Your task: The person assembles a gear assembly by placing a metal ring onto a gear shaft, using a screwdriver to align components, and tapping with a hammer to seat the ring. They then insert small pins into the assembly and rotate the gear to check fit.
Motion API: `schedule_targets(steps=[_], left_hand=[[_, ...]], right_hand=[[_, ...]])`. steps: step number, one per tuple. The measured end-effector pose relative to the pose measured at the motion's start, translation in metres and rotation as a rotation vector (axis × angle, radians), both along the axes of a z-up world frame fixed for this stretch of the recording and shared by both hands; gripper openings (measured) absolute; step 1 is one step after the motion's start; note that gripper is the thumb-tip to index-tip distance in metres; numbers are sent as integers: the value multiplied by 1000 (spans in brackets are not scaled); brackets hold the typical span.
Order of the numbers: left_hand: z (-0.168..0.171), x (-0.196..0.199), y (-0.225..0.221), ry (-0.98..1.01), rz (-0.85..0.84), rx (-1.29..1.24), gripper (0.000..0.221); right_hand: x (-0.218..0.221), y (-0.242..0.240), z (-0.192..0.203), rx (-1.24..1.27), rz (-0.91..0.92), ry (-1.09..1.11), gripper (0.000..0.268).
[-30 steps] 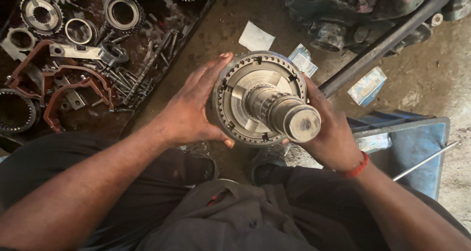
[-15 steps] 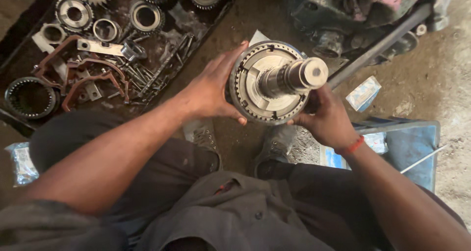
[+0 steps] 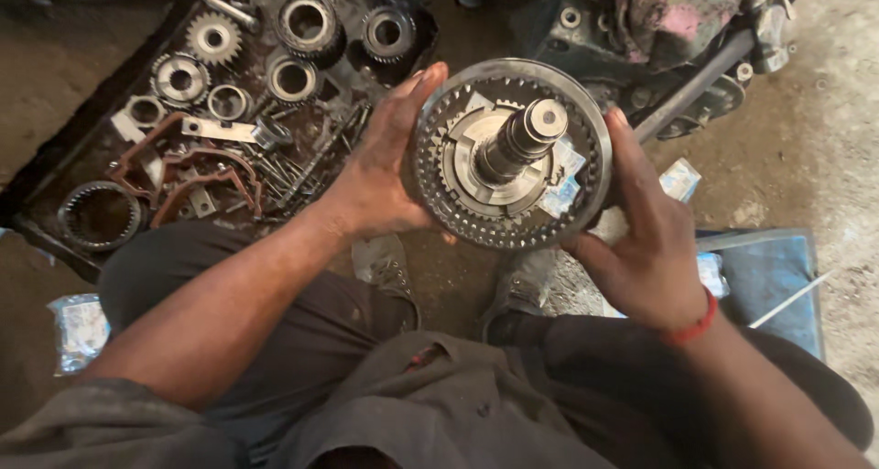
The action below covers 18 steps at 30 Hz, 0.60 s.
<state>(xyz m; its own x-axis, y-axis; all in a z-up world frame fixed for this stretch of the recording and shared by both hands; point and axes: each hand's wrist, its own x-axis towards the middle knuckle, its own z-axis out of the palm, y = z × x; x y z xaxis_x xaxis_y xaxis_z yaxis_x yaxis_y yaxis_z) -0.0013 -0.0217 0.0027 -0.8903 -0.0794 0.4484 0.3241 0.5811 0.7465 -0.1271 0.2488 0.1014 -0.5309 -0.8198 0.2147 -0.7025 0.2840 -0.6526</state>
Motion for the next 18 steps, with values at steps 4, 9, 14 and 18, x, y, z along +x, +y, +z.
schedule_targets(steps=[4,9,14,18], left_hand=[[5,1,0,97,-3,-12,155],[2,0,3,107,-3,23,154],[1,1,5,75,-11,60,146],[3,0,2,111,-17,29,148]], right_hand=[[7,0,7,16,-35,5,105],[7,1,6,-52,23,98,103],[6,2,7,-60,30,103,104],[6,4,2,-51,11,113,105]])
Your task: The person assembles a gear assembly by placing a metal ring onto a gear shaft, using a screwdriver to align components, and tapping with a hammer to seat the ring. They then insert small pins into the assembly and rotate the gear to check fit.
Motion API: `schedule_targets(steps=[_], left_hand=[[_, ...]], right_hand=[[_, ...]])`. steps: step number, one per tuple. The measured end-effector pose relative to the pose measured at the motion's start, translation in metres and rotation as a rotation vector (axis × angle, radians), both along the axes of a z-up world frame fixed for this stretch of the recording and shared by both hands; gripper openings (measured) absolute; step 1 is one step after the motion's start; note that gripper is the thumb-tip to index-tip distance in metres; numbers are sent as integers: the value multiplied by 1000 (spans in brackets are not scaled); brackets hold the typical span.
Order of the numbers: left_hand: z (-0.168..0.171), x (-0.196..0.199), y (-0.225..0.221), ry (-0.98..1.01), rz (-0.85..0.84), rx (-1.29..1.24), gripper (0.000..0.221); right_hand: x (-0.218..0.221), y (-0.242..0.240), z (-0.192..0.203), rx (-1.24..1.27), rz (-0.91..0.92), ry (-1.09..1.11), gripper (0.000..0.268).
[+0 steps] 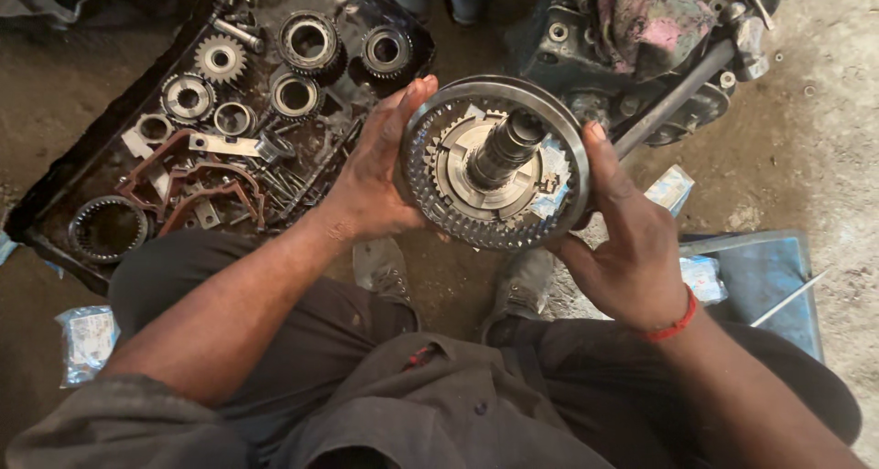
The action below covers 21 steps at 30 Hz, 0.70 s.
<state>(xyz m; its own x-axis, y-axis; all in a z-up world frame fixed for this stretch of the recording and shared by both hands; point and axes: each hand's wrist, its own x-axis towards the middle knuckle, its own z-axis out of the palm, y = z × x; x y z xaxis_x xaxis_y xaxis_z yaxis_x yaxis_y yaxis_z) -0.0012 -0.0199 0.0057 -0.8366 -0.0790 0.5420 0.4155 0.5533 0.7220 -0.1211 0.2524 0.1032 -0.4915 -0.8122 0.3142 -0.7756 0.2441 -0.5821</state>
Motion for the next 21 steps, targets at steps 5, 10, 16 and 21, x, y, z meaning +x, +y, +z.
schedule_targets(steps=[5,10,16,21], left_hand=[[12,0,2,85,19,-130,147],[33,4,16,185,-47,-187,113],[48,10,25,137,-163,-246,88],[51,12,27,83,-129,-281,95]], right_hand=[[-9,10,-24,13,-38,27,102],[-26,15,-64,-29,-35,-109,103],[-28,9,-93,-117,17,-77,104],[-29,7,-90,-67,-27,-120,102]])
